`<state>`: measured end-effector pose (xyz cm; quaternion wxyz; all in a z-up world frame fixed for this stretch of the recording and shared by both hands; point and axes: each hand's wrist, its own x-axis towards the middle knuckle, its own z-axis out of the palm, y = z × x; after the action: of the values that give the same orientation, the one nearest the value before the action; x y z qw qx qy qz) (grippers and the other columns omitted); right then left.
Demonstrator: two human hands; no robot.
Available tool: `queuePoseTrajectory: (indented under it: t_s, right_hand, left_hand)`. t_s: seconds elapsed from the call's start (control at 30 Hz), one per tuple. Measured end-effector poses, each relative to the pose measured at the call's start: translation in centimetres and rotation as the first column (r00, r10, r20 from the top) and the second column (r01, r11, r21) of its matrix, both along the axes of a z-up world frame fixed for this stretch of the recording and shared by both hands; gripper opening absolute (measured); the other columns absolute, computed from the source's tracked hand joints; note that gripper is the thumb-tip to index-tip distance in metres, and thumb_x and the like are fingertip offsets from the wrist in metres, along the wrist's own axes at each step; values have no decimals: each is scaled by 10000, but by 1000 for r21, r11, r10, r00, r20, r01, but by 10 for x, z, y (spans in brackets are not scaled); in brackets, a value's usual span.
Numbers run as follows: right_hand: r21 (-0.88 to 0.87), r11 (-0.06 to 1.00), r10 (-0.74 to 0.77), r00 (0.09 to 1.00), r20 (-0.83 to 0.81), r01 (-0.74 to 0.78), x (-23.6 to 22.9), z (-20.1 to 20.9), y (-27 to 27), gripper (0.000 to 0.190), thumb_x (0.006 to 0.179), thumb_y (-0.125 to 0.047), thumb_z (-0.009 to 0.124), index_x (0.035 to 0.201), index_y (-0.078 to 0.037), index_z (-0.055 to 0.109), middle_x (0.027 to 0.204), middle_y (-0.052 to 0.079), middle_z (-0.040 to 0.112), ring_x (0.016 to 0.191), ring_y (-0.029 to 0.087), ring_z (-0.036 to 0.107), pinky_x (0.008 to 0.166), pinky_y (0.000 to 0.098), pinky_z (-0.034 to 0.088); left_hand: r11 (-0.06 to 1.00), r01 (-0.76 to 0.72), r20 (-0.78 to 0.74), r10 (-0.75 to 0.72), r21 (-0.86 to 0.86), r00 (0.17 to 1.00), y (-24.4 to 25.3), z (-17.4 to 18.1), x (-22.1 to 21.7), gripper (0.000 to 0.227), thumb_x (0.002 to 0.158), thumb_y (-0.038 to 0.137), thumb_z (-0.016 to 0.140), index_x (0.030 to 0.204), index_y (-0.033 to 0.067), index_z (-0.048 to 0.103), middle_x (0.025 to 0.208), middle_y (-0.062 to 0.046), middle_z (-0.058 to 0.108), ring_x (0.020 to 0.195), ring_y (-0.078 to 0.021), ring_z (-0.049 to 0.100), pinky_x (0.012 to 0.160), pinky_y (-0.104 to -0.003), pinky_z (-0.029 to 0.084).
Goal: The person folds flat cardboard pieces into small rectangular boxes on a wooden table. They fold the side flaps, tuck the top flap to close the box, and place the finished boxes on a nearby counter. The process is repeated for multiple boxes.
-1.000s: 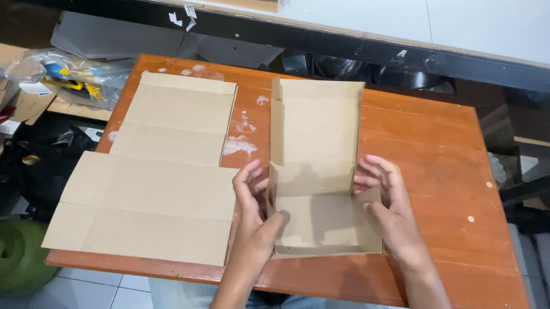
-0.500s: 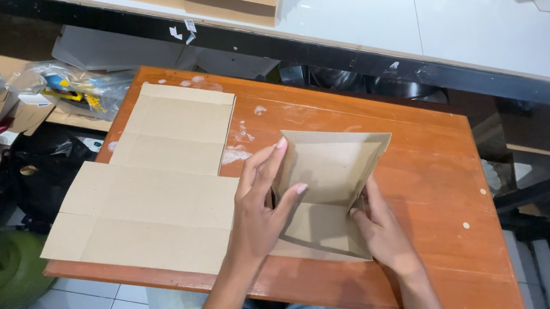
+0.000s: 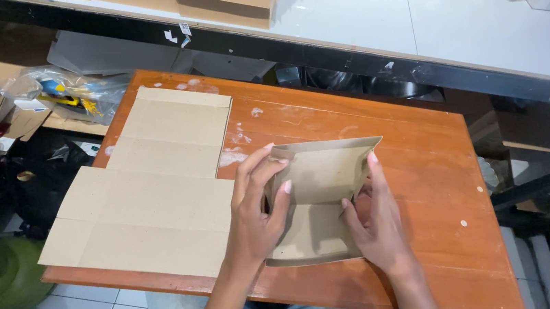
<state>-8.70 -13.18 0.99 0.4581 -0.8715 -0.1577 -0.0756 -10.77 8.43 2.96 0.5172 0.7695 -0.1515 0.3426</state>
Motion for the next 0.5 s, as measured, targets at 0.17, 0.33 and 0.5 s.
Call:
queuePoseTrajectory:
  t_s: [0.17,0.33,0.5]
  right_hand:
    - [-3,1000,7,950,312,-7,4,-24,-9,722,964,-103,655,1538,-16,228,1536,222,368,1278,334,629,1082,414,549]
    - [28,996,68,913,402,-86,2,-18,-7,531,1024,-41,571,1443,-42,244,1082,215,646,938,253,695,867,354,586]
    - [9,988,125,842,525,-153,4,-23,-10,609,1035,-12,578,1506,-98,203,1465,293,479,1014,338,703,946,442,594]
  left_hand:
    - [990,27,62,-19,-141,998,-7,-3,3,447,1032,473,539,1150,44,587,1332,-209,598,1072,-271,692,747,-286,580]
    - [903,-56,-111,9,-426,994,-21,18,-4,255,993,229,626,1001,110,401,1192,-152,721,1031,-177,665,839,-252,497]
    - [946,26,-112,-65,-322,992,-9,27,-4,228,994,91,592,1204,65,508,1342,-206,660,1261,-256,656,1030,-293,532]
